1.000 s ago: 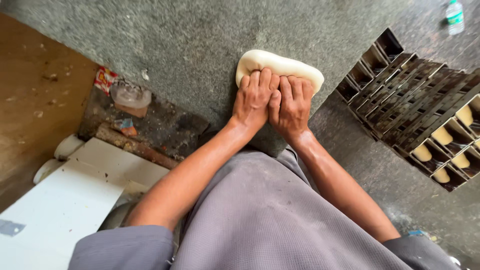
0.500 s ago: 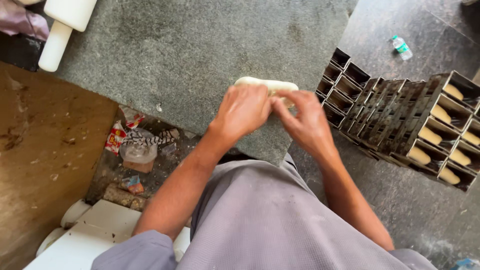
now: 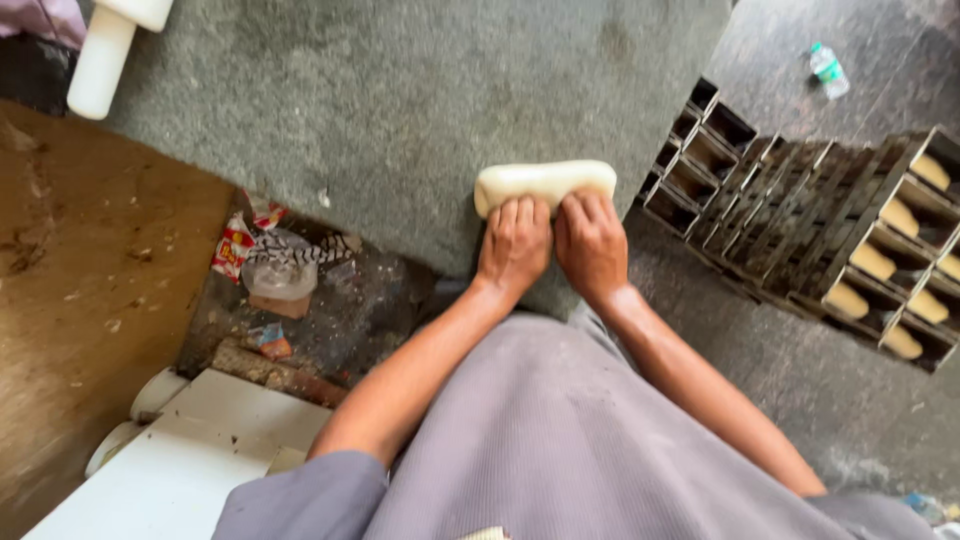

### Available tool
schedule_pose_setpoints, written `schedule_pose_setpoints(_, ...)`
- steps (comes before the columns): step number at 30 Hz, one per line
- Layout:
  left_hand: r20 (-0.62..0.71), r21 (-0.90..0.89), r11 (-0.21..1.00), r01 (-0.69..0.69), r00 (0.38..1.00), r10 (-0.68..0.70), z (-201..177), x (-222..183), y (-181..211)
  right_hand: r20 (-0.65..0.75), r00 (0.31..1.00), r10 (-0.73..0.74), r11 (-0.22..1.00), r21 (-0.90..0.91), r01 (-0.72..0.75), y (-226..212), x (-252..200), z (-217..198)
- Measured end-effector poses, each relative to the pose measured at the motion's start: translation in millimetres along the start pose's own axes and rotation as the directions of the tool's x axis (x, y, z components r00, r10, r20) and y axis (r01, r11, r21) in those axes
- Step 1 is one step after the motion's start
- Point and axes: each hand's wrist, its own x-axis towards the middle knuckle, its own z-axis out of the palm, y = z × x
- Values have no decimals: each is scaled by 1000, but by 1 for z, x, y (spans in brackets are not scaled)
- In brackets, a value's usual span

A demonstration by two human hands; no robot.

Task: The person kneads and rolls pieces of dough into cylinders by hand on a counter and places the resulting rolls into metal bread pans.

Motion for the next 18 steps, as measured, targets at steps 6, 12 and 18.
schedule_pose_setpoints(6,45,-89,993,84,996,-80,5,54,-9,-77,993,-87,995,50,91,20,30,9)
schedule_pose_setpoints(12,29,-164,983,82,996,-79,2,67,-13,2,991,-133,985,112,132,44,47,14)
schedule_pose_setpoints(18,5,-208,977,45,999,-45,-5,78,-37,689,703,175,885,202,-419,31,86,-55)
